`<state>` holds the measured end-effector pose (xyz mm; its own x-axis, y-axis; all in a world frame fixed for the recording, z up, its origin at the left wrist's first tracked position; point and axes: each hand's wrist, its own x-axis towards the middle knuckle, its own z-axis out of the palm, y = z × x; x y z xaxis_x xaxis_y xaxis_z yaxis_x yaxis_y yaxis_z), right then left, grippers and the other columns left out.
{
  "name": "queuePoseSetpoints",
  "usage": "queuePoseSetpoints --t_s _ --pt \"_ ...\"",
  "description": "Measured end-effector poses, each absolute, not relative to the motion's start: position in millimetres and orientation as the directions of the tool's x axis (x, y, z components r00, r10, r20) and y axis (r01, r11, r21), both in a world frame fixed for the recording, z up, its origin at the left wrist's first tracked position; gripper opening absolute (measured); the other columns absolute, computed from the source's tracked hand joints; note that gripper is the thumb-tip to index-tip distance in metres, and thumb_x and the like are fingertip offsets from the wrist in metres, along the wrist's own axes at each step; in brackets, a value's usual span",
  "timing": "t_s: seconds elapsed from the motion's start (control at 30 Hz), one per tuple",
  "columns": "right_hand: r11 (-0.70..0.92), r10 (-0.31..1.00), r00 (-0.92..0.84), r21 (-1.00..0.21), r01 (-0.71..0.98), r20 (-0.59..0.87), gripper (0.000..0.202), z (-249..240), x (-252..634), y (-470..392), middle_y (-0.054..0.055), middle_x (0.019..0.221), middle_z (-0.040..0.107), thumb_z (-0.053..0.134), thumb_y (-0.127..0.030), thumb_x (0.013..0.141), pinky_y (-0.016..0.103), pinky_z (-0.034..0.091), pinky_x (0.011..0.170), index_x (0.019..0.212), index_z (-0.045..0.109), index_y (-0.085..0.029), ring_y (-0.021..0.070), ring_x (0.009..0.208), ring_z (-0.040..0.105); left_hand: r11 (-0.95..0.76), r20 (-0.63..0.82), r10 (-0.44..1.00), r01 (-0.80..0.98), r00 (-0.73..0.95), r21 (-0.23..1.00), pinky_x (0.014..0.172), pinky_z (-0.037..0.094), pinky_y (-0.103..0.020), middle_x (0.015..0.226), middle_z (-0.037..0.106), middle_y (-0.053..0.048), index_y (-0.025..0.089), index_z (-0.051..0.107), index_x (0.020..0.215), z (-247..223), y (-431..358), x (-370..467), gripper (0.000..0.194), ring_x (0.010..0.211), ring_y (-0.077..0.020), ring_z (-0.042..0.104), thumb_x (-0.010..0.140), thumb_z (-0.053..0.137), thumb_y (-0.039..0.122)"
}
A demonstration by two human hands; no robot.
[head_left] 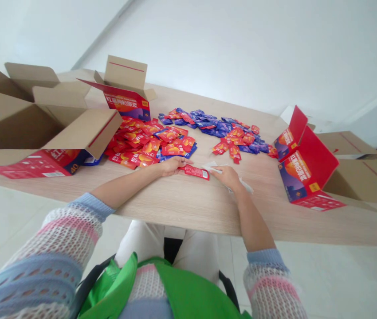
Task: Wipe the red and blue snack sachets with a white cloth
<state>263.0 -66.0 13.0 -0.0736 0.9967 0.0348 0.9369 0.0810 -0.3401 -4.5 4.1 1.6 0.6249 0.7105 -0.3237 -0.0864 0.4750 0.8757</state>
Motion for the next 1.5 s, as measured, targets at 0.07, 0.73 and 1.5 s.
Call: queuePoseSetpoints --t_s 0.07,0.73,1.5 --pt "0.02 0.996 0.008 -0.297 0.955 0.092 0.04 11.2 264.5 -66.0 0.004 0.107 0.07 0.049 -0.054 0.088 0.03 0.046 0.08 0.116 0.066 -0.031 0.0225 0.097 0.063 0.473 -0.324 0.716 -0.089 0.619 0.876 0.074 0.054 -0.03 0.086 0.069 -0.011 0.007 0.063 0.11 1.3 4.7 -4.1 0.029 0.072 -0.0153 0.067 0.087 0.046 0.001" --pt "0.101 0.991 -0.081 -0.198 0.975 0.107 0.046 22.6 192.0 -74.4 0.006 0.1 0.068 0.039 -0.056 0.092 0.023 0.041 0.071 0.126 0.06 -0.032 0.019 0.09 0.062 0.446 -0.291 0.786 -0.174 0.546 0.878 0.068 0.058 -0.03 0.092 0.069 -0.013 0.007 0.062 0.106 -6.0 5.4 1.8 0.028 0.073 -0.017 0.069 0.082 0.049 0.0" --pt "-0.079 0.861 0.308 -0.491 0.868 0.406 0.045 6.7 258.1 -57.2 0.008 0.106 0.07 0.043 -0.049 0.091 0.031 0.046 0.08 0.116 0.067 -0.021 0.0234 0.095 0.063 -0.654 0.439 0.635 0.139 0.635 0.744 0.082 0.05 -0.031 0.103 0.071 -0.01 0.018 0.071 0.104 -1.2 -35.2 -5.8 0.025 0.093 -0.0183 0.066 0.085 0.061 0.03"
